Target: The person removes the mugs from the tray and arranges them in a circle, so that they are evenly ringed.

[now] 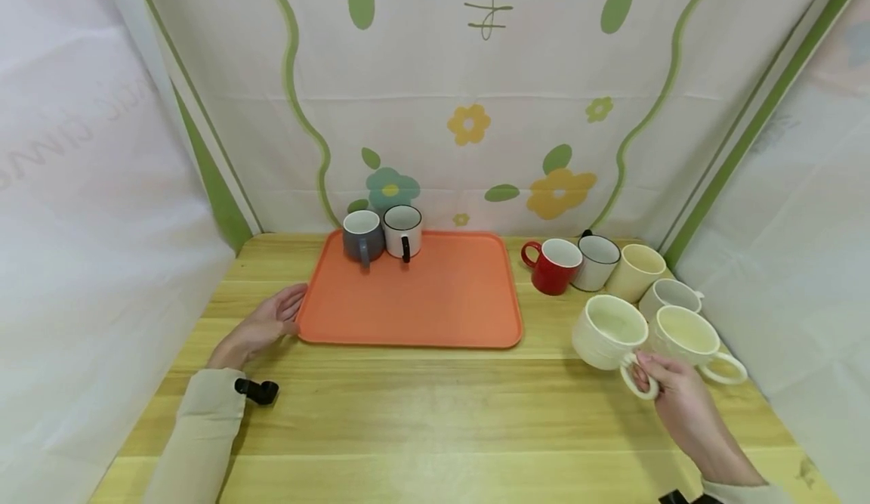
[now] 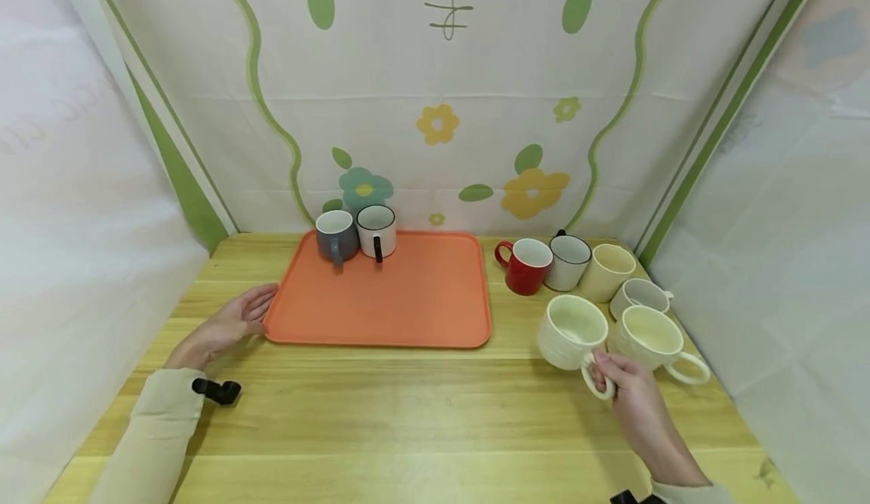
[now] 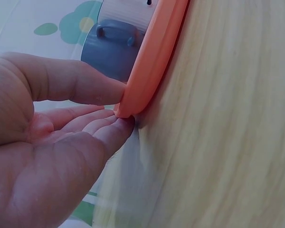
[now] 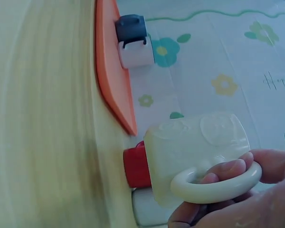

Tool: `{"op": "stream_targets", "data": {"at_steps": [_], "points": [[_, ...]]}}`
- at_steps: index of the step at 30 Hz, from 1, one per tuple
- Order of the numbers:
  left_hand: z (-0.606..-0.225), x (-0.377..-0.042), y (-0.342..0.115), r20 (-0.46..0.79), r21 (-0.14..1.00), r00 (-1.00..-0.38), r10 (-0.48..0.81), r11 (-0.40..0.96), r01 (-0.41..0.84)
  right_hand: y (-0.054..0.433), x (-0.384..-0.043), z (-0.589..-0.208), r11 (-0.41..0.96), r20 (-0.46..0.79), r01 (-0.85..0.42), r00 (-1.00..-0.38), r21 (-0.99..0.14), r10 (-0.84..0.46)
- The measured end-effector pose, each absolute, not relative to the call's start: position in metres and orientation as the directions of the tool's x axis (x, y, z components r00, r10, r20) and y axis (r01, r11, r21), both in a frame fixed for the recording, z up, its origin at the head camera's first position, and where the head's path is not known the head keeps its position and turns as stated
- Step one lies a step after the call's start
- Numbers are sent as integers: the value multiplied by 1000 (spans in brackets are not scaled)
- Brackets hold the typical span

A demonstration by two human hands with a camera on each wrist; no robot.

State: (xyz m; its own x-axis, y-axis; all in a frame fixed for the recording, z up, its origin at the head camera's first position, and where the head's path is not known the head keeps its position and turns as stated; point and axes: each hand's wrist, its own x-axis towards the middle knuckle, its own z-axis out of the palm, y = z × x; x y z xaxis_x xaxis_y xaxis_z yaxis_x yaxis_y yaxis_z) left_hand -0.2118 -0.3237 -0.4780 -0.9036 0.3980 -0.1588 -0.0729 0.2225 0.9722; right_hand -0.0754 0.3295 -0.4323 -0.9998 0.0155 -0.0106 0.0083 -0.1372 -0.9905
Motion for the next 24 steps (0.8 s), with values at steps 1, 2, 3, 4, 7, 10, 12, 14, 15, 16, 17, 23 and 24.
{"op": "stream_targets", "data": {"at_steps": [1, 2, 3, 4, 7, 10, 12, 14, 15, 16, 17, 23, 24], "points": [[-478, -212, -324, -157, 972, -904, 397, 223, -71, 332, -72, -436, -152, -10, 7, -1000, -988, 20], [-478, -212, -323, -156, 972, -905, 395, 225, -69, 335, -69, -441, -161, -12, 9, -1000, -987, 22], [-478, -212, -323, -154, 972, -906, 394, 224, -68, 338, -66, -444, -171, -17, 12, -999, -985, 28], [-478, -212, -323, -153, 973, -906, 394, 222, -68, 340, -63, -448, -176, -19, 13, -999, -984, 34], [-480, -212, -321, -155, 974, -906, 393, 212, -74, 347, -55, -456, -211, -17, 4, -998, -977, 60], [-481, -213, -321, -153, 976, -906, 395, 201, -77, 354, -49, -462, -255, 0, -22, -996, -967, 86], [-481, -214, -321, -156, 976, -907, 392, 200, -81, 357, -47, -465, -281, 10, -38, -995, -959, 100], [-481, -214, -323, -155, 976, -906, 393, 202, -79, 360, -46, -468, -292, 12, -44, -994, -955, 110], [-480, -213, -323, -155, 976, -906, 395, 203, -78, 361, -46, -468, -298, 10, -44, -993, -954, 115], [-480, -213, -323, -159, 976, -906, 392, 204, -83, 362, -45, -469, -304, 9, -45, -993, -952, 117], [-480, -213, -324, -159, 975, -905, 394, 205, -82, 363, -45, -470, -309, 8, -44, -993, -950, 120], [-480, -213, -324, -156, 976, -905, 395, 200, -81, 368, -46, -475, -322, 3, -44, -992, -946, 128], [-480, -213, -324, -155, 976, -905, 395, 200, -80, 368, -46, -476, -326, 0, -42, -992, -945, 129]]}}
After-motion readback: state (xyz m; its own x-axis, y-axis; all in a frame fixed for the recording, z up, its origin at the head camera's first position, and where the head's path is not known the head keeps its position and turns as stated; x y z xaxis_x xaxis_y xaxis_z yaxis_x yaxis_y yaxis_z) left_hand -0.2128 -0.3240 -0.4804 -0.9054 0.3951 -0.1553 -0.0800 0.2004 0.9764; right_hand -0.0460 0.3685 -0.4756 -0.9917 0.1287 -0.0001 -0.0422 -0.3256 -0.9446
